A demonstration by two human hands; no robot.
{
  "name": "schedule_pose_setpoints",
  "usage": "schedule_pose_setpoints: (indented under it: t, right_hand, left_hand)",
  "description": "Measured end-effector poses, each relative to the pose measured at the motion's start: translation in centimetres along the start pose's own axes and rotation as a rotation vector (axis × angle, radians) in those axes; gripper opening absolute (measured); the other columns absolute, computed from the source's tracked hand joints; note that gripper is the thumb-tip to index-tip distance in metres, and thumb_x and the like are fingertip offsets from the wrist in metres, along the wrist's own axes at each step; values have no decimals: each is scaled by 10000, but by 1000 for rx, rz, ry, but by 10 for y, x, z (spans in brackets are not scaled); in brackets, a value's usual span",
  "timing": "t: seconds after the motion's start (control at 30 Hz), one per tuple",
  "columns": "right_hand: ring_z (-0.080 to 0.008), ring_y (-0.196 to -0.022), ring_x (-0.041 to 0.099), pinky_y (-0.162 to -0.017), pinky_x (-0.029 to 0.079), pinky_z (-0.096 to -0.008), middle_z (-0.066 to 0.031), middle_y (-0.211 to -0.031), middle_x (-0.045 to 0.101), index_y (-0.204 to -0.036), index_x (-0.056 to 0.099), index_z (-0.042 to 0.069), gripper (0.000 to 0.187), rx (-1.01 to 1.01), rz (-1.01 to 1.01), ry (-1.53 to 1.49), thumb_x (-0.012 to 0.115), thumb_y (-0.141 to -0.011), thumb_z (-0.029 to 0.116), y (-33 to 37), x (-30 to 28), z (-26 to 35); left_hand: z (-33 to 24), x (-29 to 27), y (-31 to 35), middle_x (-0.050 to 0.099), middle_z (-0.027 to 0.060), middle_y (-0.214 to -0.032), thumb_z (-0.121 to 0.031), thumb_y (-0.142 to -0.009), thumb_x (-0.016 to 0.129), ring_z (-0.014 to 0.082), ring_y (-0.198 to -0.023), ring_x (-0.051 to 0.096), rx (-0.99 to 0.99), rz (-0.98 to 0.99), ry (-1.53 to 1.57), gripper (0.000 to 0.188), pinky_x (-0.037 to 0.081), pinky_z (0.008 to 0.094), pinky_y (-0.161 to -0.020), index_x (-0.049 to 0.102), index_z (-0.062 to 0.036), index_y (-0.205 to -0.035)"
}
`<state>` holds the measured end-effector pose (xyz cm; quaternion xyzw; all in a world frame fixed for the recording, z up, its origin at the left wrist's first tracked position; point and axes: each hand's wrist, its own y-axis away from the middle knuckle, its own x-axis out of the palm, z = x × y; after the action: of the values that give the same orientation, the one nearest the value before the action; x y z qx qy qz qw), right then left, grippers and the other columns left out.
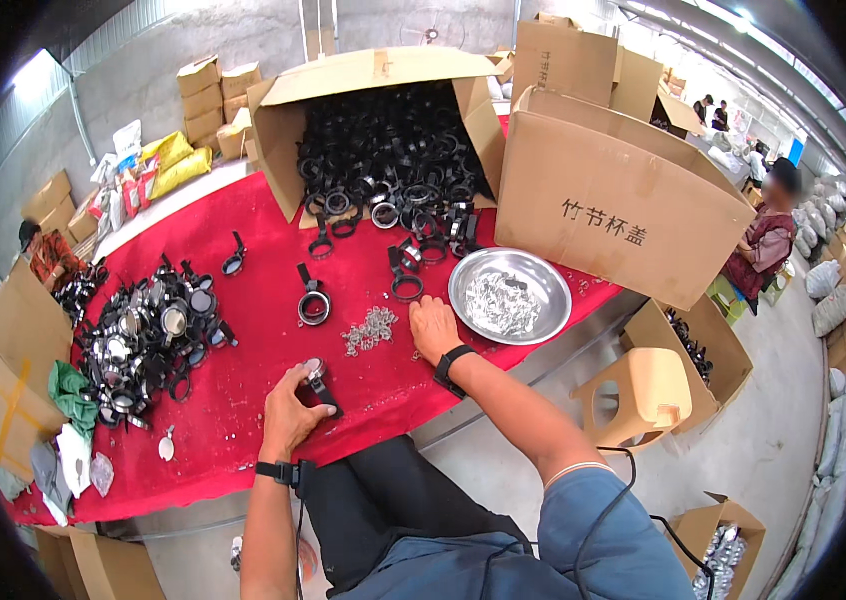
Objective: Assembling plastic and metal components for bamboo cup lids at a manufacturing workstation.
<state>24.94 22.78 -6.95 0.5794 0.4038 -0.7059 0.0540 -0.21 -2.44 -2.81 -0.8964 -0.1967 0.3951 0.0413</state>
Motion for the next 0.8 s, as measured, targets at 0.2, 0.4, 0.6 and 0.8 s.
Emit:
schedule_pose_setpoints:
  t: [0.2, 0.4, 0.6, 0.8]
  right_hand:
    - [-330, -999, 725, -871, 529, -498, -148, -1038, 743, -992, 744, 82, 132, -6, 69, 67, 638, -989, 159, -4, 4, -2]
    - [-411, -951, 739, -847, 537, -556, -202, -978, 752, -1118, 620, 31, 284, 12, -12, -174, 733, -861, 74, -9, -17, 13]
    - [-471, -972, 768, -858, 611, -546, -282, -1018, 774, -1217, 710, 7, 298, 109, -30, -804, 712, -921, 35, 4, -64, 98]
    - [-465, -960, 770, -872, 607, -546, -247, -1027, 795, -1189, 801, 49, 252, 112, 102, -707, 727, -963, 131, 6, -52, 127]
  left_hand:
    - [3, 3, -6, 614, 266, -1576, -180, -634, 1040, 424, -1440, 613, -49, 4, 91, 822, 500, 473, -1224, 658, -1, -1340]
    - [3, 2, -4, 690, 229, -1449, -166, -647, 1025, 409, -1344, 664, -72, 4, 97, 799, 536, 479, -1160, 681, -28, -1354]
    - [6, 20, -9, 732, 193, -1359, -195, -681, 1002, 373, -1253, 709, 69, -158, 80, 761, 557, 437, -1122, 733, -52, -1377]
    - [-5, 32, -12, 700, 218, -1442, -231, -657, 1026, 405, -1342, 664, 10, -233, 31, 776, 536, 477, -1160, 753, -66, -1364]
